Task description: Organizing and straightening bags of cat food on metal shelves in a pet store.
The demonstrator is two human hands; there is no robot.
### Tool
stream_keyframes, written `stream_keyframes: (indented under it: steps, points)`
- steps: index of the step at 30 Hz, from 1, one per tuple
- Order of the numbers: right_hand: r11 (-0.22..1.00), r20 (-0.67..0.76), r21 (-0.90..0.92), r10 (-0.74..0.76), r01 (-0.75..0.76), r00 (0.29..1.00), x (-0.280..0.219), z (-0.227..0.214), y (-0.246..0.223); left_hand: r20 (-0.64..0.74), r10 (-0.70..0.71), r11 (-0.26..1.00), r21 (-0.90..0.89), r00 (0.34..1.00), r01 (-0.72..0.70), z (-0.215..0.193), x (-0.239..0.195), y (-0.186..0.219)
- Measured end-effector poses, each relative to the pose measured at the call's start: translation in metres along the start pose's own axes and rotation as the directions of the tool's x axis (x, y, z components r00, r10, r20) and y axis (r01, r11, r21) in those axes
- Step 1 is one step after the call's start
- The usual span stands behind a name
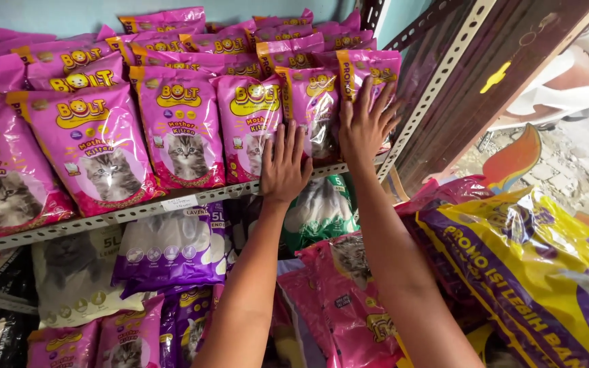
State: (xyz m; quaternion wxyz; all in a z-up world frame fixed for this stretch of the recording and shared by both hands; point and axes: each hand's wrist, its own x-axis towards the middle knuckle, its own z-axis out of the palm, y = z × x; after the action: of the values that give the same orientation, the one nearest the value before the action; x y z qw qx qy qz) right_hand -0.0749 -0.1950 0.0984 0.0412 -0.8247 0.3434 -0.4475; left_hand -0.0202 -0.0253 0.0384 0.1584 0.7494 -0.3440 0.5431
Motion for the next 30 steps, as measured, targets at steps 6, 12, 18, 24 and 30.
stream_keyframes:
  steps: [6,12,18,24,30]
  points:
    - [0.985,-0.044,-0.089,-0.152,0.148,0.987,-0.008,0.012,0.005,0.009,-0.013,0.999,-0.030,1.000,0.013,-0.001,0.002,0.002]
    - [0.990,-0.064,0.123,-0.062,0.070,0.996,-0.010,0.026,0.021,-0.002,0.001,1.000,-0.011,1.000,-0.001,0.002,0.001,0.000]
    - [0.996,0.050,0.057,0.062,-0.065,0.997,-0.029,0.009,0.018,0.017,-0.001,1.000,-0.028,1.000,0.001,0.003,-0.003,-0.001]
    - [0.991,0.089,0.094,0.089,-0.097,0.992,-0.028,0.009,0.029,0.023,0.004,1.000,-0.005,1.000,-0.004,-0.001,-0.001,-0.001]
    - [0.996,0.118,0.020,0.081,-0.084,0.990,-0.032,0.000,0.021,0.040,0.002,1.000,-0.007,0.999,-0.002,0.000,-0.002,0.000]
